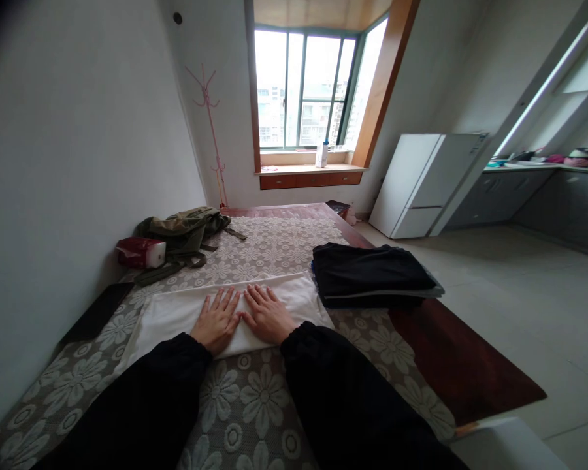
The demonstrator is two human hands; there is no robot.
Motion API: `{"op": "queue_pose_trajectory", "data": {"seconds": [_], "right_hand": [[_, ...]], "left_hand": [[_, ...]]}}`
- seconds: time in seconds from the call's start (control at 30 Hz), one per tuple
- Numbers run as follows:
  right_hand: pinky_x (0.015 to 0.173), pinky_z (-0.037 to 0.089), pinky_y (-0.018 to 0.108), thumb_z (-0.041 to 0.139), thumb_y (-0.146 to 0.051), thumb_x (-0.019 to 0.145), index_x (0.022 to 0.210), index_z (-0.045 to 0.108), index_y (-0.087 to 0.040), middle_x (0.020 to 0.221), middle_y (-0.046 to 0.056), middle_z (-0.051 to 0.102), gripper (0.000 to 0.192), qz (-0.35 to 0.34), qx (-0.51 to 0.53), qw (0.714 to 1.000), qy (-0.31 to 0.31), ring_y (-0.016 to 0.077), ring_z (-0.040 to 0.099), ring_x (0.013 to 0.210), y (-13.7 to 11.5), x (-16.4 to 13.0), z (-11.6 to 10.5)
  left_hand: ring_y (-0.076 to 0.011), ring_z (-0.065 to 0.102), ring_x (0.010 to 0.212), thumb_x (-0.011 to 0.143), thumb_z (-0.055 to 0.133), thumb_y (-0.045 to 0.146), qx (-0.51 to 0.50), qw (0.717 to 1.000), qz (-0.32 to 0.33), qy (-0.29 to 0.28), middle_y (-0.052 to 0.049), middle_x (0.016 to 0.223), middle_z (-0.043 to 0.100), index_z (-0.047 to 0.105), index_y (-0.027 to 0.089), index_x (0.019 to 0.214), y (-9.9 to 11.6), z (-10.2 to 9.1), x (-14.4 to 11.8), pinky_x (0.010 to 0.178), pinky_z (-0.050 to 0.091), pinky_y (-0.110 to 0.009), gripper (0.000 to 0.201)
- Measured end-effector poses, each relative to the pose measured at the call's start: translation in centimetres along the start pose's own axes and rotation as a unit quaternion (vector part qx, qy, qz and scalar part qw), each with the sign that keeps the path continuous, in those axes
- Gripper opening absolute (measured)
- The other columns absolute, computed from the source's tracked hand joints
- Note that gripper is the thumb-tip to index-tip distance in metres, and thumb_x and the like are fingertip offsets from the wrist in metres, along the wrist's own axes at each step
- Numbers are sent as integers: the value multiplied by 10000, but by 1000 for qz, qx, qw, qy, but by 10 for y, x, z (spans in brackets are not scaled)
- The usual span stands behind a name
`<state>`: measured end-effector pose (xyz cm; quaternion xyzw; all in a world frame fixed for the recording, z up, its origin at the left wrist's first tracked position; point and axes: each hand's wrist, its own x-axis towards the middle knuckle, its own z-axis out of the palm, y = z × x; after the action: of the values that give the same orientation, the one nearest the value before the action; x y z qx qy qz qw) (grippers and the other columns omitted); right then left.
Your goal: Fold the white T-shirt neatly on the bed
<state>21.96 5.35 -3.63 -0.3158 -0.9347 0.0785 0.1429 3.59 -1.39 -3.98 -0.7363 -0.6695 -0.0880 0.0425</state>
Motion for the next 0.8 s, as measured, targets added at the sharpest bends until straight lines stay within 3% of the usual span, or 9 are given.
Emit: {"op": "queue_pose_trajectory", "data": {"seconds": [0.43,0.8], "right_hand": [[1272,181,489,312,-478,1075,1596,324,-109,1665,142,293,639,2,-5,1000,-11,281,227,1557,-2,-1,-5],[1245,239,526,404,-426,1059,1537,432,-165,1595,139,444,546,-13,7,1000,24,298,319,1518,-1,-1,-2]], "left_hand": [[-360,239,1558,1029,310,395,4,1000,-8,-18,-118,1672,334,375,183,1586,5,-8,0,1230,203,-629,599],[-354,251,1554,1035,282,434,-6,1000,-9,-29,-108,1673,340,372,199,1584,4,-11,0,1216,238,-634,604]]}}
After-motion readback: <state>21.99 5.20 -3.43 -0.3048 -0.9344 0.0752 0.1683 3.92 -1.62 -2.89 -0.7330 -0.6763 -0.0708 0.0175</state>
